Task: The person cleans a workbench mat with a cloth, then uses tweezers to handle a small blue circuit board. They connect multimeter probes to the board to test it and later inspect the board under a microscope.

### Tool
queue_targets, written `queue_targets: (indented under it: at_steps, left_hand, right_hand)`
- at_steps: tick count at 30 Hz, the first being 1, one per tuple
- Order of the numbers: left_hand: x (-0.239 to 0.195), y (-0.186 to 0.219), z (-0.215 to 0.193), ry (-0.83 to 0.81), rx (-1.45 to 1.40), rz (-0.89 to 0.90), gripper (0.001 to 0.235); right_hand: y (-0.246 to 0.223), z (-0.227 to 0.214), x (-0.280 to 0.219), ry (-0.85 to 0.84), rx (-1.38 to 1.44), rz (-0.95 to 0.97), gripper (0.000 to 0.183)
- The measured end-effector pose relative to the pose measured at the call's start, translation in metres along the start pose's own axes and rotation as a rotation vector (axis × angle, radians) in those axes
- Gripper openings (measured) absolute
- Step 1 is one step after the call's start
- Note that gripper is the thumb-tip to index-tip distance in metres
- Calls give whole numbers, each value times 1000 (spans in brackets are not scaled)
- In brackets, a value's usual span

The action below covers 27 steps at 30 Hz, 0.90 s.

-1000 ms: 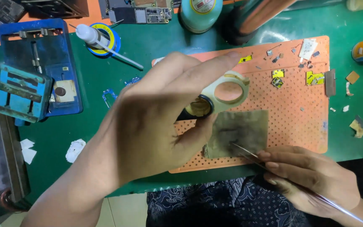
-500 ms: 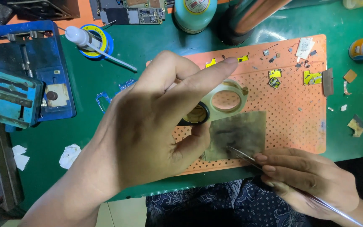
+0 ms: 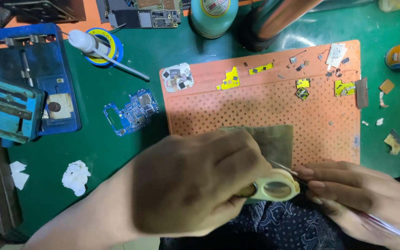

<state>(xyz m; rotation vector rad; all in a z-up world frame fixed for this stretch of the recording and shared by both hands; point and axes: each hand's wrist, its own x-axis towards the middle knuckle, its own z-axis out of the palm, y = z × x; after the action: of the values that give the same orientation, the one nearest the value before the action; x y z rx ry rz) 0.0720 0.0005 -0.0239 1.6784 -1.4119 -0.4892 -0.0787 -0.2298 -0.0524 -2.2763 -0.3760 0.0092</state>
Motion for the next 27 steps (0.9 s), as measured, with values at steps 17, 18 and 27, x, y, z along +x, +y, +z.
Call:
queue_targets:
  at_steps: [17,18,27]
  left_hand:
    - [-4,-8,28,-43,36,47,26]
    - [-4,-9,29,-39,37,42,26]
    - [-3,-12,32,-11,169,23,16]
  right_hand:
    - [-2,9,8,80,-42,27,12]
    - [-2,9,8,77,-20,27,12]
    - [-2,7,7,73,16,28,14]
